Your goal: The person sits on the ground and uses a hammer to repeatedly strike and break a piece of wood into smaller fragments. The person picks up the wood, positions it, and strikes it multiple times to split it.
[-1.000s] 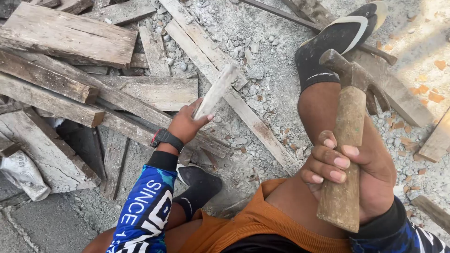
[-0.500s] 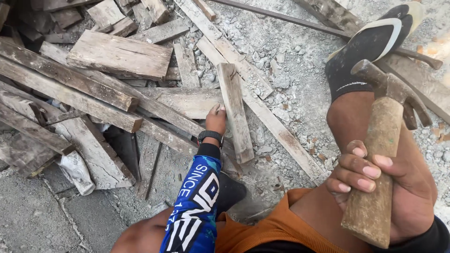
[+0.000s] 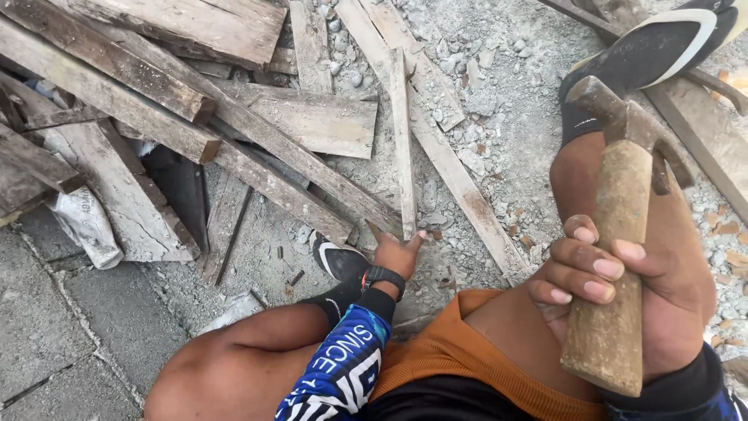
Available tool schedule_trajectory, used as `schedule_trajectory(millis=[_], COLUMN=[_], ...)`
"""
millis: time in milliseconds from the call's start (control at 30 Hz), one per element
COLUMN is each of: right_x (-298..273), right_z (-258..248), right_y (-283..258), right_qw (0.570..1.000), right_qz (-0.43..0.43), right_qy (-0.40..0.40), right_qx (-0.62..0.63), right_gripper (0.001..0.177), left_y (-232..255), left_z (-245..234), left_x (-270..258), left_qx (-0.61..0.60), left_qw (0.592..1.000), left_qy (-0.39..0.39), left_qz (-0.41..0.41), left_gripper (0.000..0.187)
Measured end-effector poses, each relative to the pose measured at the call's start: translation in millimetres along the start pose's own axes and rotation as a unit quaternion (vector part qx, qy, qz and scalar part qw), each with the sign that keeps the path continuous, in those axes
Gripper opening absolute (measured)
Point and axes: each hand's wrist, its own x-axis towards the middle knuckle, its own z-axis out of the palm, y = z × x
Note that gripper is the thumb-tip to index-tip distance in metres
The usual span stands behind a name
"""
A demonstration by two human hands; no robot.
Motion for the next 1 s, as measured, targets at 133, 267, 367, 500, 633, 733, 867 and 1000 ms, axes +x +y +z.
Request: schedule_trajectory(millis=[133, 267, 367, 500, 633, 733, 867, 1000], right_x=[0, 1, 2, 1, 3, 5, 7, 12], right_z=[-2, -2, 0, 1, -1, -1, -9, -18], right_y=[1, 2, 3, 2, 0, 2, 4, 5], right_qw=[1.000, 1.000, 0.999, 1.000, 1.000, 1.000, 1.000, 0.994], right_qz=[0.010, -0.003, 0.004, 0.003, 0.004, 0.009, 0.001, 0.007], right_qy=[-0.026, -0.016, -0.030, -0.014, -0.019, -0.022, -0.018, -0.010], right_qx=[-0.005, 0.003, 0.033, 0.001, -0.011, -0.005, -0.025, -0.105], right_gripper=[0.018, 0.020, 0.018, 0.017, 0.016, 0.016, 0.016, 0.017], left_y=[-25, 5, 43, 67, 79, 84, 83, 75], left_z=[23, -41, -129, -219, -235, -208, -216, -206], left_x=[26, -27, -73, -113, -76, -41, -34, -40], left_qx=[0.065, 0.080, -0.029, 0.008, 0.063, -0.011, -0.028, -0.123], left_qw=[0.980, 0.966, 0.965, 0.882, 0.894, 0.920, 0.916, 0.877], left_qy=[0.135, 0.152, 0.192, 0.383, 0.360, 0.323, 0.331, 0.346], left_qz=[0.131, 0.194, 0.178, 0.276, 0.258, 0.221, 0.226, 0.310], left_gripper=[0.040, 0.040, 0.026, 0.025, 0.032, 0.033, 0.036, 0.043])
